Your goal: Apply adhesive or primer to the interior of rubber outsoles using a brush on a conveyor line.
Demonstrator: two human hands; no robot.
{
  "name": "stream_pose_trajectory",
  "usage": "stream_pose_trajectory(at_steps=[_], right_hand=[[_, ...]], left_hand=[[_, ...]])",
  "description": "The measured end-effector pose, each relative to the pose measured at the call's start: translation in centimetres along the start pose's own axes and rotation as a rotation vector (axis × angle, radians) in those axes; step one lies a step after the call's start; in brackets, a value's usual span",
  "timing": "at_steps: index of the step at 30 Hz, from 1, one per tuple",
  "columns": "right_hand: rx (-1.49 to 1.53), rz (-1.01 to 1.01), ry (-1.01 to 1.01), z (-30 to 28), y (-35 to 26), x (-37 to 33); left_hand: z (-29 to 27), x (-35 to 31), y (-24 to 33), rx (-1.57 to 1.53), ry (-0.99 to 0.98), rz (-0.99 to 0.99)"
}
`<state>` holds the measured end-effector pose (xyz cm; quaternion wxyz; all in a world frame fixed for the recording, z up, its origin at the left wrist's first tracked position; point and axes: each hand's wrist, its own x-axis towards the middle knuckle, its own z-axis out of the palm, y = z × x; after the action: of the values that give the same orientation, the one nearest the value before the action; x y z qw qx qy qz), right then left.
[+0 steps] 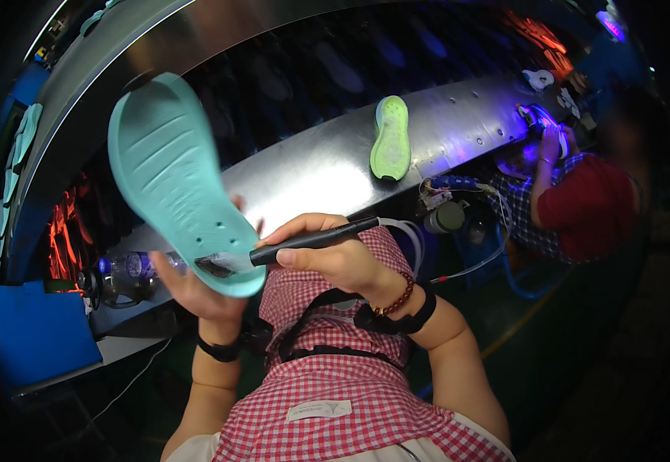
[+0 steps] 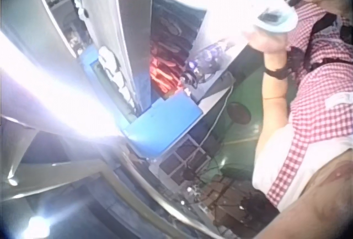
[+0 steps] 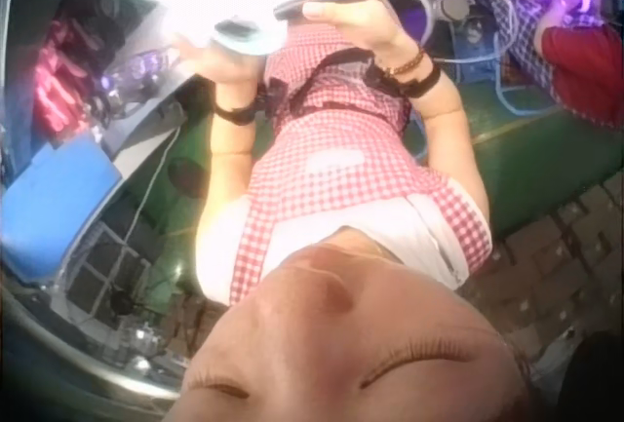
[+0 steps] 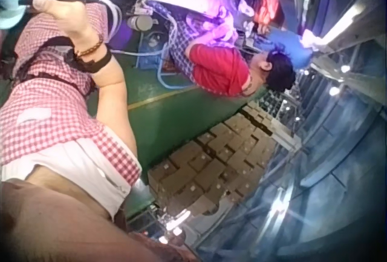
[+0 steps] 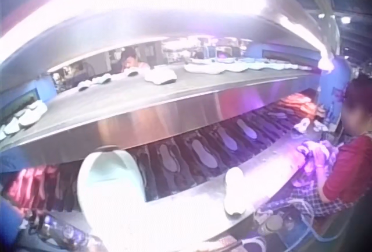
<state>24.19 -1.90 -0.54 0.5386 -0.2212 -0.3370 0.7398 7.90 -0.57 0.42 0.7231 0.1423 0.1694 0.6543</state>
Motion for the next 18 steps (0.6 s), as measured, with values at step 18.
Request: stream_pose_trajectory(at_steps=[18], right_hand=[[-0.794, -0.198, -0.587, 0.2, -6.9, 0.3]], left_hand=[[-0.5, 2.3, 5.0, 0.578, -0.229, -0.742]])
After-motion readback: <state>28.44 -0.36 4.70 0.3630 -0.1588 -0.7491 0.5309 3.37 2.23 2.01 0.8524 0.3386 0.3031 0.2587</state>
